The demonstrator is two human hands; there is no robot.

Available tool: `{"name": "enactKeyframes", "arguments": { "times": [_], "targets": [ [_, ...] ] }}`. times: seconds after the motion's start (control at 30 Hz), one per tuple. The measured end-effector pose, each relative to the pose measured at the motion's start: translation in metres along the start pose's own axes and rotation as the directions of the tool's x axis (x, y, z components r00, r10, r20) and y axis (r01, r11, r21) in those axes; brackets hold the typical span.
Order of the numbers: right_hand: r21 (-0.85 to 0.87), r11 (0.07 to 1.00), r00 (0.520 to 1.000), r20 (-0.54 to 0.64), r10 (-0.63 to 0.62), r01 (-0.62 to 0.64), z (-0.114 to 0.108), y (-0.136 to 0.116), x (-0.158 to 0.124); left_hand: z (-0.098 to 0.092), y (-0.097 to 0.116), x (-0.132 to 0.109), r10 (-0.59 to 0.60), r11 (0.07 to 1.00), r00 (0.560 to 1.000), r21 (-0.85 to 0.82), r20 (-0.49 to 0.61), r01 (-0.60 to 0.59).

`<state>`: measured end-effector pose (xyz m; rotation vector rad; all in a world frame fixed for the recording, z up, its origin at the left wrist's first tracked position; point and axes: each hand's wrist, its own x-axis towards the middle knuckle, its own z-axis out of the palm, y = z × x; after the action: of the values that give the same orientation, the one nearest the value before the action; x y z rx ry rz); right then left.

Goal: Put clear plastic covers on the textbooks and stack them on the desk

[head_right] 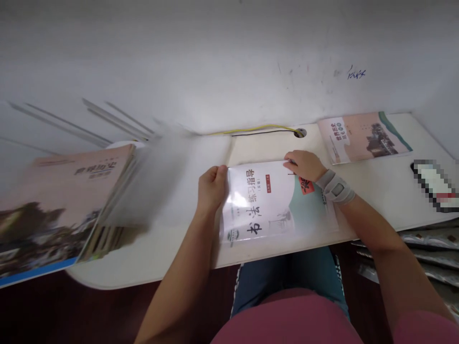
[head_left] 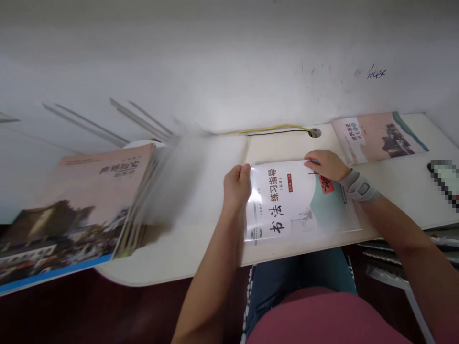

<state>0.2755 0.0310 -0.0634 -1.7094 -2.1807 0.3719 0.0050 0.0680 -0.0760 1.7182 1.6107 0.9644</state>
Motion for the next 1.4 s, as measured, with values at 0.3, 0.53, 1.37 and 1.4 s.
{"name": "enactKeyframes", "arguments": {
  "times": [0.3, 0.53, 1.37, 1.4],
  "targets": [
    [0.113, 0.993, 0.995, 0.094, 0.017, -0.028, -0.001, 0.004, 0.005, -0.004, -0.008, 0.002, 0.066, 0.982, 0.998, 0.178, -0.012, -0.062],
    [0.037, 0.999, 0.994, 0.111, -0.008, 0.004, 0.000, 0.001, 0.006, 0.027, 0.040, 0.006, 0.528, 0.756, 0.801, 0.274, 0.281, -0.594],
    [-0.045, 0.992, 0.976, 0.180, 0.127, -0.120, 0.028, -0.007, 0.040, 0.092, 0.034, 0.032, 0.202, 0.842, 0.756, 0.283, 0.623, -0.459],
    [-0.075, 0.989, 0.974, 0.178, 0.139, -0.127, 0.028, -0.008, 0.039, 0.093, 0.034, 0.031, 0.205, 0.844, 0.758, 0.281, 0.619, -0.458]
  ]
}}
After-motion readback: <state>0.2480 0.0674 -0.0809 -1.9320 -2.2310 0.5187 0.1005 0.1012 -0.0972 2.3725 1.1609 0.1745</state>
